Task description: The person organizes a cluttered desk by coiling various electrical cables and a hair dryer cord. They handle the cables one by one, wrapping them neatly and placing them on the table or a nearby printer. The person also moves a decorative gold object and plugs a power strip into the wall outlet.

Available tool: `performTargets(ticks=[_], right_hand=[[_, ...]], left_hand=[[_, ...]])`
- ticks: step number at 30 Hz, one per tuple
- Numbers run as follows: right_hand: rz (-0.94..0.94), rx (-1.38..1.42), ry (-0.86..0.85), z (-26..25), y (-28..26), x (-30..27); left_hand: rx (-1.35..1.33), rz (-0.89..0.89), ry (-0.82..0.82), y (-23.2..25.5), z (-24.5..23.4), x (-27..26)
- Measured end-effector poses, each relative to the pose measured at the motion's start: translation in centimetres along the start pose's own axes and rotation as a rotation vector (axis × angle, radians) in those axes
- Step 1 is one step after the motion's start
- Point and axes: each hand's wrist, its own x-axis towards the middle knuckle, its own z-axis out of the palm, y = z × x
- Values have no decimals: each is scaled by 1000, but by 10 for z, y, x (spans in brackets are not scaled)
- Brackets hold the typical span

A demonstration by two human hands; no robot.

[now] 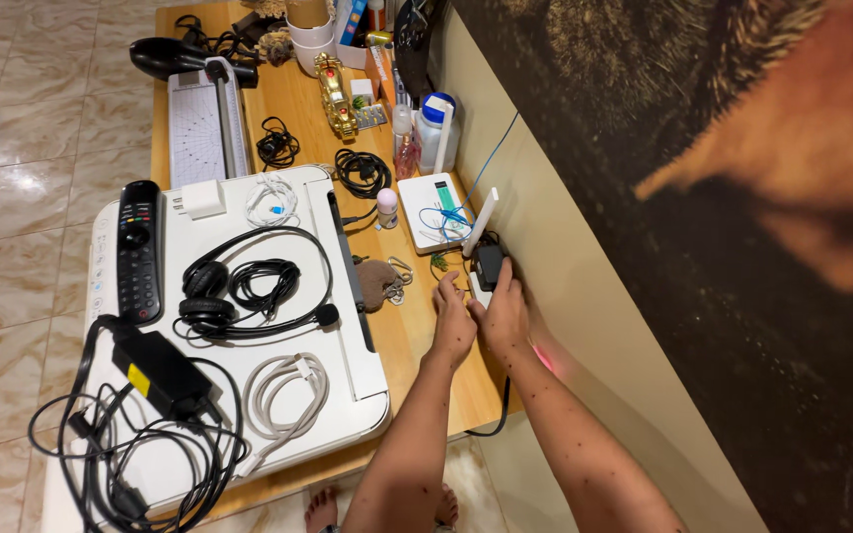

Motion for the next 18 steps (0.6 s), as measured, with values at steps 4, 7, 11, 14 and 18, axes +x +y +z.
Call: performTargets(ticks=[4,7,11,14,18], right_hand=[[-59,-299,98,10,-6,-6],[-19,-222,98,15,-5,-4],[-55,-220,48,8,1,-11],[-95,-300,50,6,8,-28],[-149,-215,109,2,9,-42]], left_hand=[[131,-29,45,-4,1,-6],[143,-7,105,-13,3,-12],[144,-146,135,-2,0,-31],[165,-164,130,22,-5,-49],[120,-133,77,54,-8,-72]])
